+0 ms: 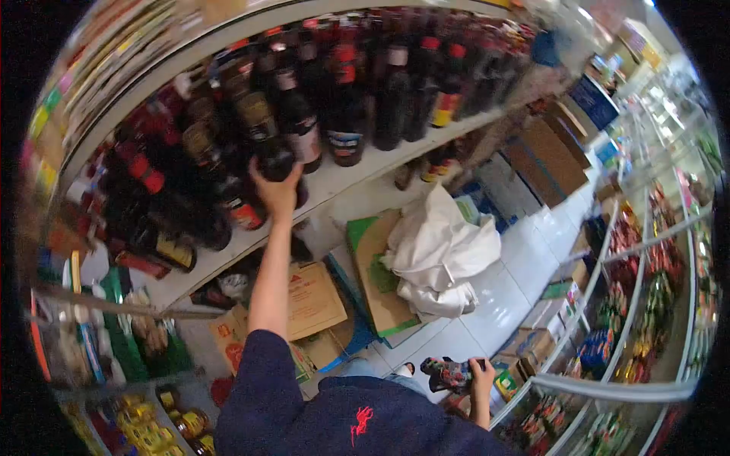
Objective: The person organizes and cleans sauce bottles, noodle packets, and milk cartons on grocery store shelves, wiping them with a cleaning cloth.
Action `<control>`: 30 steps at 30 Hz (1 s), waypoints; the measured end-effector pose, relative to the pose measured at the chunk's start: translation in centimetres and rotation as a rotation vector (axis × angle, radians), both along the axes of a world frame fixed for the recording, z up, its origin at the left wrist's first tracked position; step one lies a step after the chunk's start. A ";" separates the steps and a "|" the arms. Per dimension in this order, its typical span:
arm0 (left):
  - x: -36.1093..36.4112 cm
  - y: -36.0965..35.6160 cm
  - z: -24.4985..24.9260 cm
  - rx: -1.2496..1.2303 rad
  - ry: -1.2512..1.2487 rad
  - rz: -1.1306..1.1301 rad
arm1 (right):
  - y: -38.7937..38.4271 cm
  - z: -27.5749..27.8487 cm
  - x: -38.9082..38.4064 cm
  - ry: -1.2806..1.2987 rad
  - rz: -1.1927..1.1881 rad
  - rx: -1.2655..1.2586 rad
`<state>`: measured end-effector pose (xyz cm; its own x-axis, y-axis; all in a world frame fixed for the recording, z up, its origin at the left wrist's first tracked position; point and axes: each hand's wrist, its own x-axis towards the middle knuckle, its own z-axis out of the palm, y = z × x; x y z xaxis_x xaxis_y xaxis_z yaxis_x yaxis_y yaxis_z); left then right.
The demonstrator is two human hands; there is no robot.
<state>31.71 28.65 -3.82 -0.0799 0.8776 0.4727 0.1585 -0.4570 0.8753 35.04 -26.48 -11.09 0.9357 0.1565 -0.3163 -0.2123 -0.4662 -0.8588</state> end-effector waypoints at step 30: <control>-0.1 -21.1 -3.9 0.207 -0.042 -0.603 | -4.4 3.4 0.4 -0.086 -0.140 0.212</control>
